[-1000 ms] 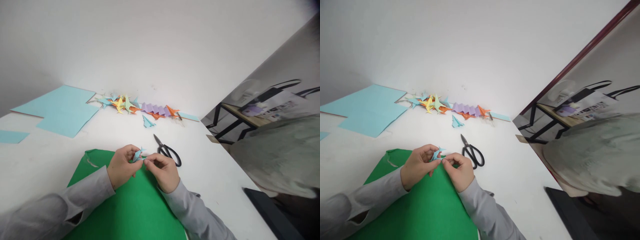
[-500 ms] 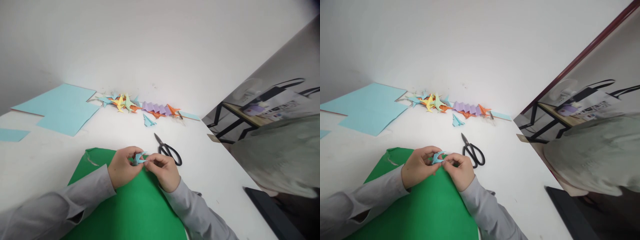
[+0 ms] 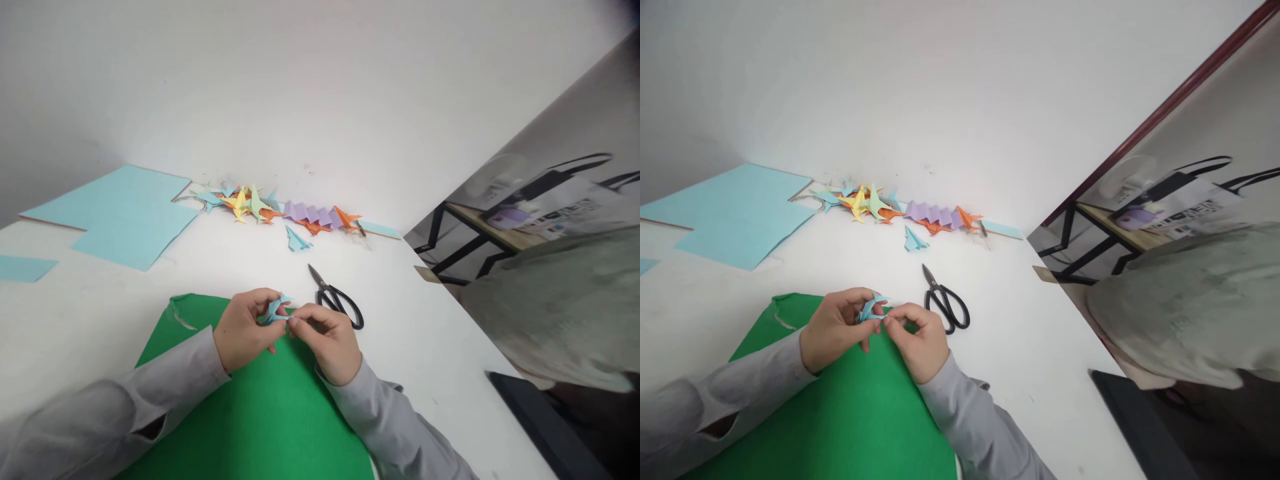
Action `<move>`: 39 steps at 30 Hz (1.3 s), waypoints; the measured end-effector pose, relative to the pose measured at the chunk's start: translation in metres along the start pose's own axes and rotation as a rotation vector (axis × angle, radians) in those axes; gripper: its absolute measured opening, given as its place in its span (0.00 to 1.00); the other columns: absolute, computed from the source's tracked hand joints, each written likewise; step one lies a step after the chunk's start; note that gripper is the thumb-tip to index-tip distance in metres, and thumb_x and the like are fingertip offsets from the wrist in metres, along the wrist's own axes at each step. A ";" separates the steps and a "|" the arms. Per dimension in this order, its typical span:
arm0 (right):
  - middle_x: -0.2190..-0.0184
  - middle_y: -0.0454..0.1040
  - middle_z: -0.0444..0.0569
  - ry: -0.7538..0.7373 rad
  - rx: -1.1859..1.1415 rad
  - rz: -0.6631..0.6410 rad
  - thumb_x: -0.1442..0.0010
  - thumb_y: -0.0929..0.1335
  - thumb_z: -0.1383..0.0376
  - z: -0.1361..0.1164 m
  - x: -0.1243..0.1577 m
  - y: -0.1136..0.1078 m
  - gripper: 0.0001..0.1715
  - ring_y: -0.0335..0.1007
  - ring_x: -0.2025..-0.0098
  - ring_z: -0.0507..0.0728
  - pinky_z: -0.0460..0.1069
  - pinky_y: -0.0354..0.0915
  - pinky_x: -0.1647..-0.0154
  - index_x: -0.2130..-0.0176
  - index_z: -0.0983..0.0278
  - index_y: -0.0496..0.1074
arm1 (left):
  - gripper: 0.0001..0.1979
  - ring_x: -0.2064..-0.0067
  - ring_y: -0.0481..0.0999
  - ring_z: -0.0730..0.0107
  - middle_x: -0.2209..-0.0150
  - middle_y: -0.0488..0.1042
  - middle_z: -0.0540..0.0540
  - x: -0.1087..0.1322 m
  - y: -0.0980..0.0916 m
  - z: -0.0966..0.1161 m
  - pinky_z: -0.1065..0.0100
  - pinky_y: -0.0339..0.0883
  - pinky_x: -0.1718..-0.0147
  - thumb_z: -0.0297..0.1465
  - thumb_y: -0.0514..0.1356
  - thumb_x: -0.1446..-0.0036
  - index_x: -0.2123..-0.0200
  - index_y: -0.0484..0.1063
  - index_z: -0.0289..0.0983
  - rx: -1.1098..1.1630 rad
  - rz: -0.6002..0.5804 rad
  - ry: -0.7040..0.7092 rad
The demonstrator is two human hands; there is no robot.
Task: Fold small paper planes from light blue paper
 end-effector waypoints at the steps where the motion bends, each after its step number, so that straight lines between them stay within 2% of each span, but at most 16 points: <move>1: 0.83 0.69 0.44 -0.010 0.014 0.005 0.52 0.67 0.64 -0.001 0.000 0.000 0.08 0.62 0.78 0.51 0.46 0.60 0.76 0.79 0.64 0.71 | 0.04 0.79 0.66 0.75 0.76 0.66 0.50 0.001 0.000 -0.001 0.73 0.67 0.88 0.25 0.58 0.58 0.74 0.68 0.33 -0.008 0.007 -0.005; 7: 0.82 0.69 0.44 -0.121 0.155 0.066 0.52 0.66 0.67 -0.017 0.003 -0.003 0.06 0.63 0.78 0.51 0.46 0.61 0.76 0.79 0.63 0.71 | 0.10 0.82 0.64 0.78 0.77 0.67 0.52 0.003 -0.003 -0.008 0.75 0.66 0.88 0.26 0.59 0.59 0.68 0.70 0.35 -0.014 0.072 -0.018; 13: 0.81 0.69 0.45 -0.198 0.235 0.071 0.51 0.65 0.69 -0.026 0.006 -0.001 0.07 0.65 0.78 0.51 0.46 0.62 0.75 0.78 0.63 0.71 | 0.17 0.79 0.69 0.74 0.72 0.69 0.50 0.004 -0.006 -0.008 0.73 0.68 0.88 0.26 0.60 0.61 0.62 0.69 0.36 -0.113 0.106 -0.034; 16: 0.81 0.69 0.45 -0.206 0.242 0.076 0.51 0.65 0.70 -0.027 0.006 -0.002 0.07 0.65 0.78 0.51 0.46 0.62 0.75 0.78 0.64 0.71 | 0.15 0.78 0.69 0.73 0.72 0.69 0.49 0.004 -0.007 -0.007 0.73 0.68 0.88 0.26 0.59 0.59 0.63 0.69 0.35 -0.150 0.111 -0.013; 20: 0.82 0.69 0.44 -0.217 0.246 0.089 0.51 0.65 0.70 -0.029 0.005 -0.002 0.07 0.64 0.79 0.51 0.46 0.62 0.76 0.78 0.63 0.71 | 0.11 0.78 0.68 0.74 0.75 0.67 0.51 0.002 -0.005 -0.007 0.73 0.68 0.88 0.28 0.59 0.57 0.66 0.70 0.35 -0.071 0.071 0.001; 26: 0.81 0.70 0.45 -0.246 0.265 0.106 0.50 0.65 0.70 -0.032 0.007 -0.004 0.08 0.64 0.78 0.51 0.46 0.62 0.75 0.78 0.64 0.71 | 0.09 0.74 0.69 0.69 0.78 0.65 0.51 0.000 -0.003 -0.010 0.70 0.70 0.87 0.29 0.60 0.59 0.70 0.69 0.33 0.038 0.054 -0.087; 31: 0.81 0.69 0.44 -0.267 0.288 0.129 0.51 0.65 0.70 -0.032 0.008 -0.007 0.07 0.64 0.78 0.51 0.46 0.62 0.75 0.78 0.64 0.70 | 0.13 0.73 0.69 0.70 0.74 0.67 0.50 -0.001 -0.004 -0.011 0.72 0.70 0.86 0.27 0.61 0.61 0.67 0.68 0.33 -0.045 0.047 -0.046; 35: 0.81 0.69 0.45 -0.268 0.289 0.120 0.51 0.65 0.71 -0.031 0.008 -0.006 0.07 0.64 0.78 0.50 0.45 0.62 0.76 0.78 0.65 0.70 | 0.09 0.72 0.70 0.70 0.73 0.69 0.49 0.001 -0.006 -0.010 0.71 0.71 0.84 0.28 0.59 0.57 0.67 0.69 0.34 -0.177 0.065 0.003; 39: 0.81 0.70 0.45 -0.254 0.283 0.129 0.51 0.65 0.70 -0.030 0.007 -0.007 0.07 0.64 0.78 0.50 0.45 0.62 0.76 0.78 0.65 0.71 | 0.09 0.70 0.72 0.68 0.72 0.70 0.48 0.000 -0.004 -0.014 0.70 0.72 0.83 0.29 0.60 0.57 0.69 0.69 0.33 -0.081 0.049 -0.040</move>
Point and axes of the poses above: each hand's wrist, its own x-axis away from the middle knuckle, its own y-axis out of the palm, z = x × y, the point moved 10 cm from there along -x, towards the middle knuckle
